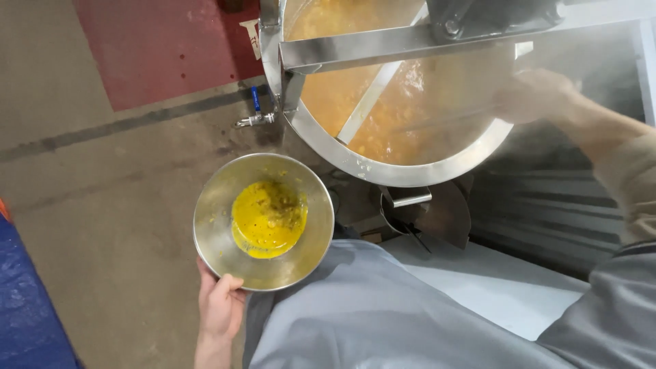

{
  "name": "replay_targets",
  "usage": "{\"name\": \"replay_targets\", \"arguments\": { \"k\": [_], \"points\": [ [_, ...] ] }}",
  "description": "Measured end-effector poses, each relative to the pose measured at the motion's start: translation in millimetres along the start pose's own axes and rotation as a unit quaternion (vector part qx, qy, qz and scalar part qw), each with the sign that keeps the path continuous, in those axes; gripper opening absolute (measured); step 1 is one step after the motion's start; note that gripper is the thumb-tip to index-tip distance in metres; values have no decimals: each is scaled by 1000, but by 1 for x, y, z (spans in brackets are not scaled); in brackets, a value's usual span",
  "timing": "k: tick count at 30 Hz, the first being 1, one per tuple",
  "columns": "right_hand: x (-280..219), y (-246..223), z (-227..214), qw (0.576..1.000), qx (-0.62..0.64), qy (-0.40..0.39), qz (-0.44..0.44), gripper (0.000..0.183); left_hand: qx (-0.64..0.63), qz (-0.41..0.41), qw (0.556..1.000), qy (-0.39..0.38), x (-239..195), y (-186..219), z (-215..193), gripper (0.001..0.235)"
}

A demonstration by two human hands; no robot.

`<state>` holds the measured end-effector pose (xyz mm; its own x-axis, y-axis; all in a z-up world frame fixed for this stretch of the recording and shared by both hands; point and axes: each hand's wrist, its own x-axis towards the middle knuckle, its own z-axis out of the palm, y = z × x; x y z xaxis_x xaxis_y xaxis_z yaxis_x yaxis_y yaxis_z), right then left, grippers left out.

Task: The person stirs a large pot of orange soup with a long-handled ladle. They then scoop the soup from the pot into a smaller metal bowl held in their other hand.

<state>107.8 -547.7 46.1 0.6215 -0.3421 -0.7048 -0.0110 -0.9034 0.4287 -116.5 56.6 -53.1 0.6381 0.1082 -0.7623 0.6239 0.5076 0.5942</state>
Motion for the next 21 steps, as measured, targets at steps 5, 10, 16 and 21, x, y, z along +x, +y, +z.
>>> {"name": "replay_targets", "arguments": {
  "k": [5,10,16,21],
  "points": [
    [-69,4,-35,990,60,-33,121,74,6,-13,1000,-14,-5,13,18,86],
    [-61,53,11,996,-47,19,77,70,24,-22,999,-25,0,19,27,82],
    [-86,54,27,978,-169,63,105,65,42,-18,997,-56,7,27,32,79],
    [-84,55,47,960,-179,151,156,57,43,-26,997,-64,14,29,36,74]
  ]
}}
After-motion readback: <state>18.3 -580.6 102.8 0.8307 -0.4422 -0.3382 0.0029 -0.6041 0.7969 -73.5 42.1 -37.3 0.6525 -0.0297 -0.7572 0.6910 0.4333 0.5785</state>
